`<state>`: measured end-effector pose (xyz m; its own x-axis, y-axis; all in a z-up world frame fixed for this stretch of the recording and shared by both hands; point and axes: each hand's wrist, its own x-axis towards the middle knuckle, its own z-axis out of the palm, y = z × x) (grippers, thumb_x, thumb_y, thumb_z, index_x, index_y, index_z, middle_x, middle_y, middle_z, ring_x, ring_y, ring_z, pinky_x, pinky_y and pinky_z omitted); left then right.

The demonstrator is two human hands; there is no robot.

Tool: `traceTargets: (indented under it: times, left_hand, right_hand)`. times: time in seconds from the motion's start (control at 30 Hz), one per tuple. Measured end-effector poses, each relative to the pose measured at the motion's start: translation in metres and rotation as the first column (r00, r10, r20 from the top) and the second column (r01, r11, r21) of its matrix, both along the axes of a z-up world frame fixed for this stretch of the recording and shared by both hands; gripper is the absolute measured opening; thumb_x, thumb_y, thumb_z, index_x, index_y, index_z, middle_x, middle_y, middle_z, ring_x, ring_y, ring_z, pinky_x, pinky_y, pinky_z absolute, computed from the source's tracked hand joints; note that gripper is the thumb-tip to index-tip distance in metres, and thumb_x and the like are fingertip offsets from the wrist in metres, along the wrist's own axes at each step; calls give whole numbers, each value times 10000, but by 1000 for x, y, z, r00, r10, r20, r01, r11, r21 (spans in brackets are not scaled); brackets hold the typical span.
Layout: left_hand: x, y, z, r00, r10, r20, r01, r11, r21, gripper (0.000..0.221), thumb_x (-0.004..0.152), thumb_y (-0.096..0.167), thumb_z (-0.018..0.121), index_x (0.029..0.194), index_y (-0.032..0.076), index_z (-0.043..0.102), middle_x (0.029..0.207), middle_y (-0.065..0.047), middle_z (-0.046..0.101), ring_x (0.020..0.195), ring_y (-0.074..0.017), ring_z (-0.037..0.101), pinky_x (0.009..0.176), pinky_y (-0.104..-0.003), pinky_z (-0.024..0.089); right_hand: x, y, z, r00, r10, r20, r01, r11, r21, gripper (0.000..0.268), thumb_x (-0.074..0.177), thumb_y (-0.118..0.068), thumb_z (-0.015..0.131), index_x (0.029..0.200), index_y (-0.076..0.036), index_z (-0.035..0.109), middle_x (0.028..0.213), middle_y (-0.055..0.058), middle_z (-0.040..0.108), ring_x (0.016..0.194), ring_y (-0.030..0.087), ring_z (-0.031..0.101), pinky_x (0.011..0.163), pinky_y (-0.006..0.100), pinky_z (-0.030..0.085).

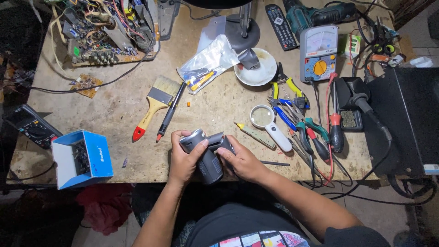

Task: Disassembling and inspecting the internal components of a hair dryer on a repair bench, followed by reassembly attempts.

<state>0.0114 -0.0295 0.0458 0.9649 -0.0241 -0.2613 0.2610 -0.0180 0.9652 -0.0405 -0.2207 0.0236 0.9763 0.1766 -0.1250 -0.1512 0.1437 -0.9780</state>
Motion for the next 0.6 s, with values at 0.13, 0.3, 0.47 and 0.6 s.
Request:
traceTargets:
  times: [0.13, 0.3, 0.47, 0.6]
  left_hand:
    - [9, 13, 28, 900, -252, 356, 86, 903, 422, 624, 688, 404, 954, 1090, 84, 602, 1250, -164, 658, 1164, -388, 646, 1000, -488, 491]
    - [28, 16, 96, 601, -799, 36, 450, 375, 811, 789, 638, 478, 915, 1330, 181, 680, 1079, -149, 636, 987, -460, 672, 898, -552, 546]
    - [47, 11, 85, 451, -892, 19, 623, 330, 709, 636, 724, 470, 849, 1217, 94, 706, 1003, -200, 744, 1000, -443, 708, 893, -532, 556]
    - [48, 15, 83, 449, -863, 233, 665, 497, 558, 412, 974, 324, 597, 1228, 11, 681, 994, -256, 749, 982, -467, 708, 887, -545, 560]
  right_hand:
    - [3, 0, 7, 1000, 19, 21, -19, 1000, -10, 247, 1057, -166, 524, 1268, -54, 583, 576, 130, 625, 420, 190, 627, 373, 272, 507]
    - [1, -1, 13, 996, 60, 69, -40, 964, -262, 350, 977, -249, 677, 1294, -111, 625, 825, 172, 710, 745, 154, 605, 641, 366, 568]
    - [-3, -3, 8, 994, 86, 61, -59, 934, -353, 369, 970, -265, 656, 1309, -136, 587, 816, 160, 687, 757, 191, 617, 672, 381, 559]
    - [2, -10, -6, 991, 110, 77, -70, 913, -401, 374, 974, -317, 655, 1286, -135, 559, 844, 198, 649, 800, 224, 592, 712, 434, 539]
